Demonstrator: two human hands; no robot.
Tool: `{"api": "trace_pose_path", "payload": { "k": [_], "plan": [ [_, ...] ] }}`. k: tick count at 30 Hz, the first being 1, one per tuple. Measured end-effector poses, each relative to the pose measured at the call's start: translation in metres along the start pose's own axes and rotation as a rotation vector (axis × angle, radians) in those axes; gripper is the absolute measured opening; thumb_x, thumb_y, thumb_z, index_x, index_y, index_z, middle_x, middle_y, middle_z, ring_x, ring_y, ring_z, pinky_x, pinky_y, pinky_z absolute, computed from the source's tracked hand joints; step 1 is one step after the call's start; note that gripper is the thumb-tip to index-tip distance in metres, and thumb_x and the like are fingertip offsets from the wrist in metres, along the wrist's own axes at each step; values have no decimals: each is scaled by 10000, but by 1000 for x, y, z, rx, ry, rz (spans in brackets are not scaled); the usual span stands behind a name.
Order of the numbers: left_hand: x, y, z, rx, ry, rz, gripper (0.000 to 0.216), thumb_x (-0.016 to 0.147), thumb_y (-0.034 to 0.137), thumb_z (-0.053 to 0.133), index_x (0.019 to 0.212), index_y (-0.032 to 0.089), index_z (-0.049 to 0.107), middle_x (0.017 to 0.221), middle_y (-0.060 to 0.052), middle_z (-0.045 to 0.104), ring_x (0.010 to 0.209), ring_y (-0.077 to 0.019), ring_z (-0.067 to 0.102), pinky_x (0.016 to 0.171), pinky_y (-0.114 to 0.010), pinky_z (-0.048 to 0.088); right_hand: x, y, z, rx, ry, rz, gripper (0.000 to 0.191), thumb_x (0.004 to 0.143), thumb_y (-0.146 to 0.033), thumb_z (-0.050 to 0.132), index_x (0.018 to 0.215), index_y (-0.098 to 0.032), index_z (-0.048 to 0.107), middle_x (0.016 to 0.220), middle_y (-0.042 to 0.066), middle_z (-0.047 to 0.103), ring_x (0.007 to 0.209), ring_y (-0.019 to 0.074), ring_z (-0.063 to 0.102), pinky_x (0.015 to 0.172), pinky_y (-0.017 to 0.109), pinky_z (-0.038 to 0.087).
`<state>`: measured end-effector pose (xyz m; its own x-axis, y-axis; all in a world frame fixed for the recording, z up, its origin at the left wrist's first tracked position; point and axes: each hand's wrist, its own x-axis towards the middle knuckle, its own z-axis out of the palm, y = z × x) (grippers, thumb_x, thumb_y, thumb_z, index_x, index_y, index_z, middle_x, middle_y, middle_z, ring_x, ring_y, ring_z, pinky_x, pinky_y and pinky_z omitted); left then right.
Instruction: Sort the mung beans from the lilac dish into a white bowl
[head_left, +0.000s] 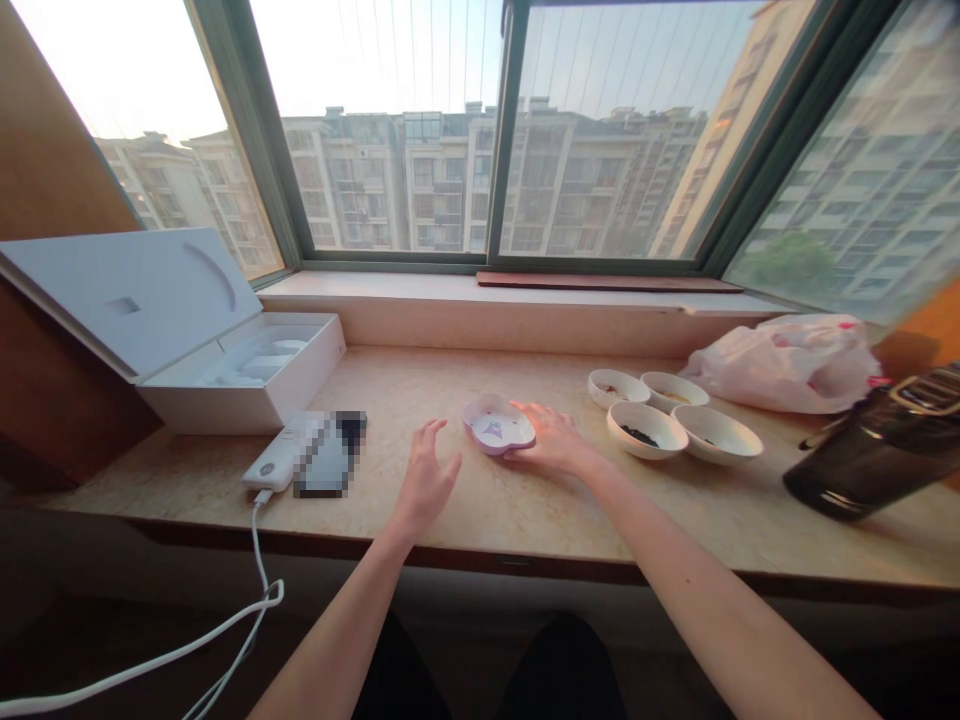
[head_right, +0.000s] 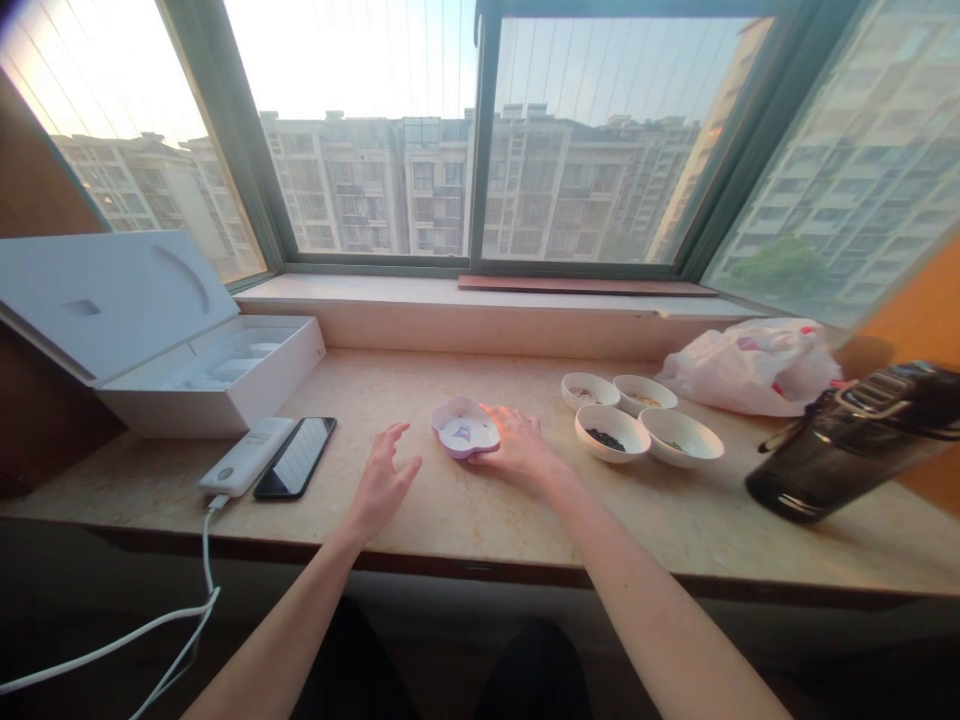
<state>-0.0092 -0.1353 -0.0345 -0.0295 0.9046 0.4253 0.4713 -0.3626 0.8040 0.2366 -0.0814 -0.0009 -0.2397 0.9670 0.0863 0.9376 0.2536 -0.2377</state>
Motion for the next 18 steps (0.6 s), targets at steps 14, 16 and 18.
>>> {"api": "trace_pose_path", "payload": {
  "k": [14,16,18],
  "plan": [
    [-40,-64,-129,448,504,76,216,943,214,510,1121,170,623,1189,-133,611,1188,-265,587,1061,-461,472,11,-141,26,526,-59,-118,390,919,-508,573,775,-162,681,723,68,703,645,186,621,639,309,469],
    [-46,-68,-131,460,504,67,240,950,214,505,1159,173,614,1229,-140,596,1222,-266,571,1071,-456,466,24,-177,41,637,-308,-70,435,922,-492,576,646,-160,630,617,41,653,534,133,546,539,266,405],
    [-51,-69,-132,456,495,78,282,957,179,472,1211,175,595,1271,-146,582,1263,-260,552,1079,-446,461,39,-208,54,740,-489,-19,435,898,-475,626,601,-158,601,548,16,599,478,104,491,484,241,367]
  ]
}}
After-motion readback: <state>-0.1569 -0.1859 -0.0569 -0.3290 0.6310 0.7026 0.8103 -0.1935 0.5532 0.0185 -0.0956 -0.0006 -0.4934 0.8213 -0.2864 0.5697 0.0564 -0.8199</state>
